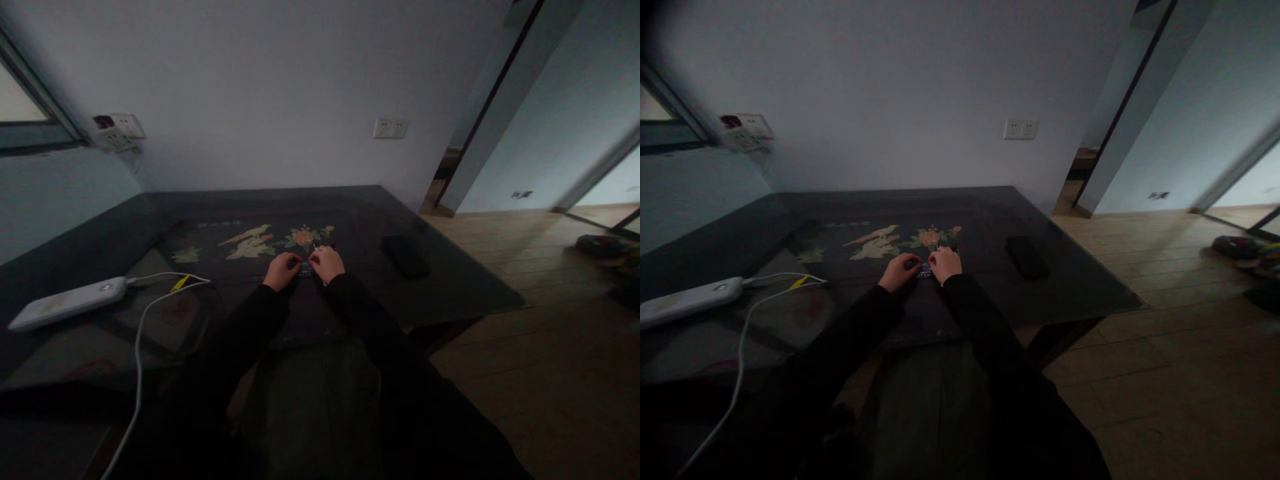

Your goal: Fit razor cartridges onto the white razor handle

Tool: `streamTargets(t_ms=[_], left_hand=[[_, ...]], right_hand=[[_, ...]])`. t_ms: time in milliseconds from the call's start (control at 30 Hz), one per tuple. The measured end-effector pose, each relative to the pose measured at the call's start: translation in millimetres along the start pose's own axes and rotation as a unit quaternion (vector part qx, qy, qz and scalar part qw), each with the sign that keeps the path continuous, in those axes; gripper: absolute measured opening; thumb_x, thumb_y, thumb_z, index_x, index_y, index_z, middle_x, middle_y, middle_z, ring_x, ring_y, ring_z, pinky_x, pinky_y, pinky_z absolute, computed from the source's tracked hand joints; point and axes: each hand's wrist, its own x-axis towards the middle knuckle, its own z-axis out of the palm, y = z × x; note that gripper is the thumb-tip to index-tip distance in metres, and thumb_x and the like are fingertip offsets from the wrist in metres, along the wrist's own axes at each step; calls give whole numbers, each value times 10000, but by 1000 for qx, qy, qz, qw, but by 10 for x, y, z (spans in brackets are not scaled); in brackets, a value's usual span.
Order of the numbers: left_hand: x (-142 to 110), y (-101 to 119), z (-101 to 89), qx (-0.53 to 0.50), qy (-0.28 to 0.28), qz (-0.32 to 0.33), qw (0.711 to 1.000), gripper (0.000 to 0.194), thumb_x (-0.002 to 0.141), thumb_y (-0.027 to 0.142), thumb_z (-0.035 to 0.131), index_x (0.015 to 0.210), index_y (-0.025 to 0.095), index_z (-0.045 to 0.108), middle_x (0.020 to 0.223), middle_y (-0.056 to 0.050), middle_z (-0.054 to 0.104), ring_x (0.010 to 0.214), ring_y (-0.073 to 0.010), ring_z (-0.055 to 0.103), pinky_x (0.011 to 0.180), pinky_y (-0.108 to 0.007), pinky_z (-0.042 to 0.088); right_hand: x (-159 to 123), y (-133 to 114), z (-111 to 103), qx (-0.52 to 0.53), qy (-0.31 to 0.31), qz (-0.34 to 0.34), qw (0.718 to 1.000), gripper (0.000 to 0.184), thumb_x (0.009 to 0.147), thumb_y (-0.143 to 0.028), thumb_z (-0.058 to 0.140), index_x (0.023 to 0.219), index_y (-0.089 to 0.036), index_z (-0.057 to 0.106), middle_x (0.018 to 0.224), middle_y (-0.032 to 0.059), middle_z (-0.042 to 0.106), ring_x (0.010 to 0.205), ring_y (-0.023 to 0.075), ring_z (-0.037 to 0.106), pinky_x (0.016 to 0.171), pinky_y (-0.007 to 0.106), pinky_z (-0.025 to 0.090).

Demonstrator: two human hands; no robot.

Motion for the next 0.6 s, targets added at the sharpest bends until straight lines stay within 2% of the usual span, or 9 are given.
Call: streamTargets(t_ms=[267,600], left_hand=[[-2,-1,11,17,6,-19,1000,112,755,211,598,838,200,672,883,-55,679,899,-212,618,854,-369,478],[0,-5,15,20,2,-21,1000,125,756,226,595,848,198,675,896,-52,672,914,-210,606,863,-353,466]], right_hand=[[1,-35,26,-11,0,-16,1000,171,868,-258,547,919,-229,708,1025,79,633,1019,221,526,837,328,419],[18,-16,78,-13,-8,-21,1000,173,873,-261,542,941,-229,698,1041,77,633,1010,219,538,812,321,421]])
